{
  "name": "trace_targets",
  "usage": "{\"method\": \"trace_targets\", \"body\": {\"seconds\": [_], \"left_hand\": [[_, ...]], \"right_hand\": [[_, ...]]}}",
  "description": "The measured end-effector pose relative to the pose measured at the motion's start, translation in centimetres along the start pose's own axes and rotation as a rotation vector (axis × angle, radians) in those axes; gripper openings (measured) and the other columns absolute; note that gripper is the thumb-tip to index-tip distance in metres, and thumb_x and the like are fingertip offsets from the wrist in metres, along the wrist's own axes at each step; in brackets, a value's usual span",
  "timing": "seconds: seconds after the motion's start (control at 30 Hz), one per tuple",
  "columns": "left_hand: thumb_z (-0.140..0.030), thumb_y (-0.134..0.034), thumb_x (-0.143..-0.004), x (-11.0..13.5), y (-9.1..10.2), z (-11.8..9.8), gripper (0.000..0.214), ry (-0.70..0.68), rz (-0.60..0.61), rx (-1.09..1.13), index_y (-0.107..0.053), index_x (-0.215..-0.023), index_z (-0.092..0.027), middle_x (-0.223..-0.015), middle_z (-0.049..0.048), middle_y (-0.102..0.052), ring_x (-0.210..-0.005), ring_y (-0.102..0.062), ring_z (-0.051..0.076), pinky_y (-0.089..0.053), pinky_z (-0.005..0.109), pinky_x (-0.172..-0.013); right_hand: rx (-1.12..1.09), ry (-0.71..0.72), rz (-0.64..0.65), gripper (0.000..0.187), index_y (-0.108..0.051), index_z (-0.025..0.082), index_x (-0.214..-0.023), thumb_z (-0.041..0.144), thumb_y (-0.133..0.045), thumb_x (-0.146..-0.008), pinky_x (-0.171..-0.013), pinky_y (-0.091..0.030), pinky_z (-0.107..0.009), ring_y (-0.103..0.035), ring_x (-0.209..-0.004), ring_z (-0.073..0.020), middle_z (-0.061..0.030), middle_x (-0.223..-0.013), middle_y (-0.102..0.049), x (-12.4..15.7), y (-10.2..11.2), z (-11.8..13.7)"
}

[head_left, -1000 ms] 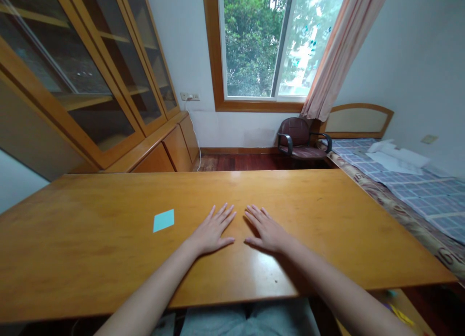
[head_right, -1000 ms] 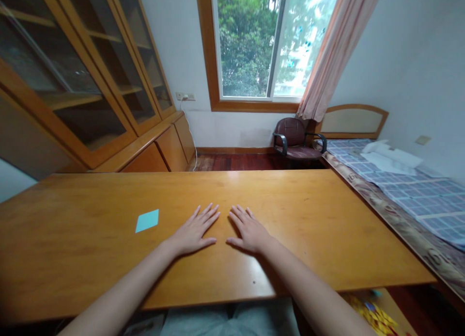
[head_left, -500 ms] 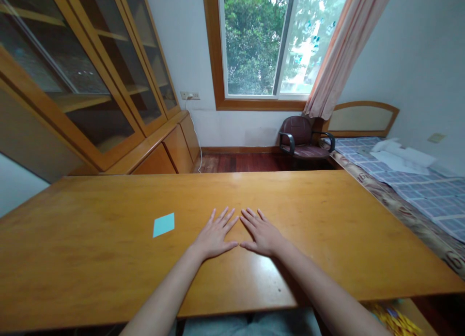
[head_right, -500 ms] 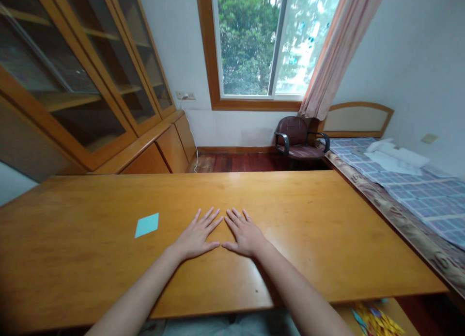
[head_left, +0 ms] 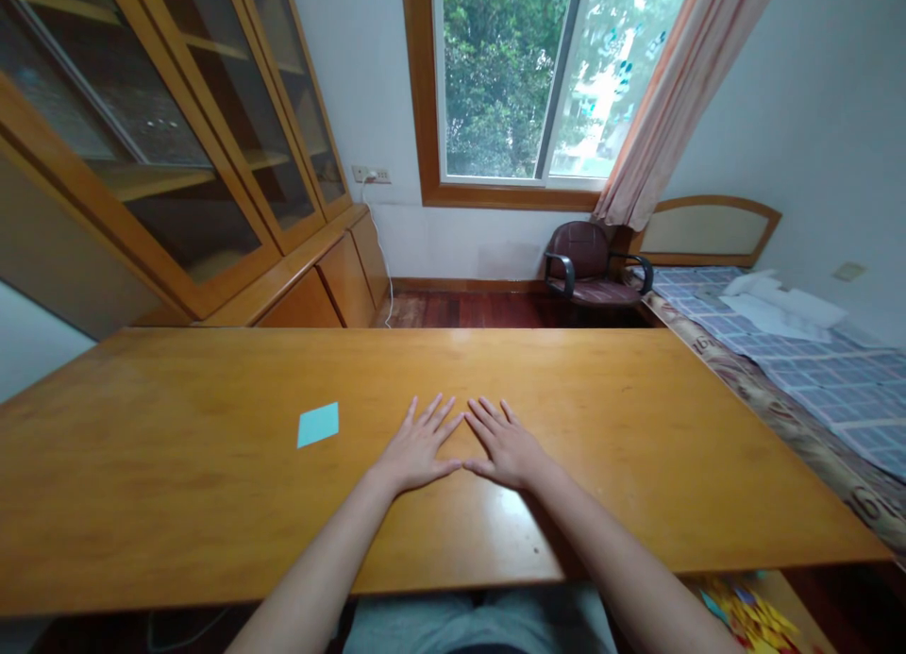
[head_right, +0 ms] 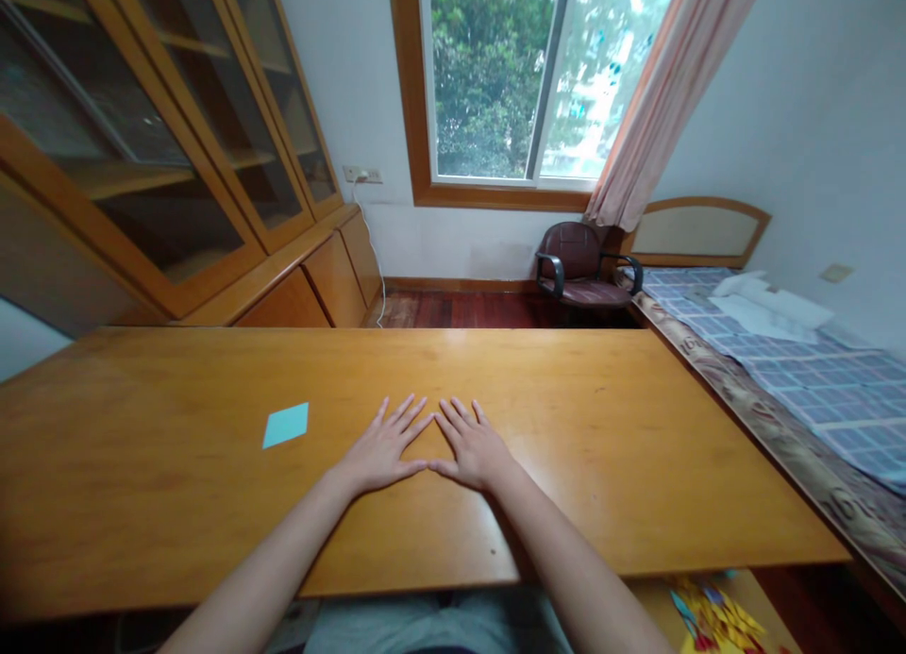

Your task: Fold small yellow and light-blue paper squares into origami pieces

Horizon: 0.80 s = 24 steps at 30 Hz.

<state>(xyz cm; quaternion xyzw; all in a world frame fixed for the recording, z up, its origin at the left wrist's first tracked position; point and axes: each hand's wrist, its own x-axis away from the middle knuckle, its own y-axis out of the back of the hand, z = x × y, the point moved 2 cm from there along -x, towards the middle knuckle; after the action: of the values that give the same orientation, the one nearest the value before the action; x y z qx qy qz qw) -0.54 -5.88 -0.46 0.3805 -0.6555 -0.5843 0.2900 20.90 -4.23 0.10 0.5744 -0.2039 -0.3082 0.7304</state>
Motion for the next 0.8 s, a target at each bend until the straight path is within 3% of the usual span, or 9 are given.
{"method": "trace_targets", "body": {"seconds": [0.8], "left_hand": [[-0.073, -0.035, -0.090, 0.16, 0.04, 0.10, 0.080, -0.010, 0.011, -0.008, -0.015, -0.155, -0.032, -0.163, 0.0061, -0.017, -0.150, -0.010, 0.029, 0.006, 0.056, -0.119]], "right_hand": [[0.002, 0.003, -0.022, 0.085, -0.022, 0.016, -0.155, 0.069, -0.039, -0.091, -0.120, -0.007, -0.055, -0.015, -0.150, -0.0302, -0.0127, -0.161, -0.019, 0.17, -0.14, 0.00]]}}
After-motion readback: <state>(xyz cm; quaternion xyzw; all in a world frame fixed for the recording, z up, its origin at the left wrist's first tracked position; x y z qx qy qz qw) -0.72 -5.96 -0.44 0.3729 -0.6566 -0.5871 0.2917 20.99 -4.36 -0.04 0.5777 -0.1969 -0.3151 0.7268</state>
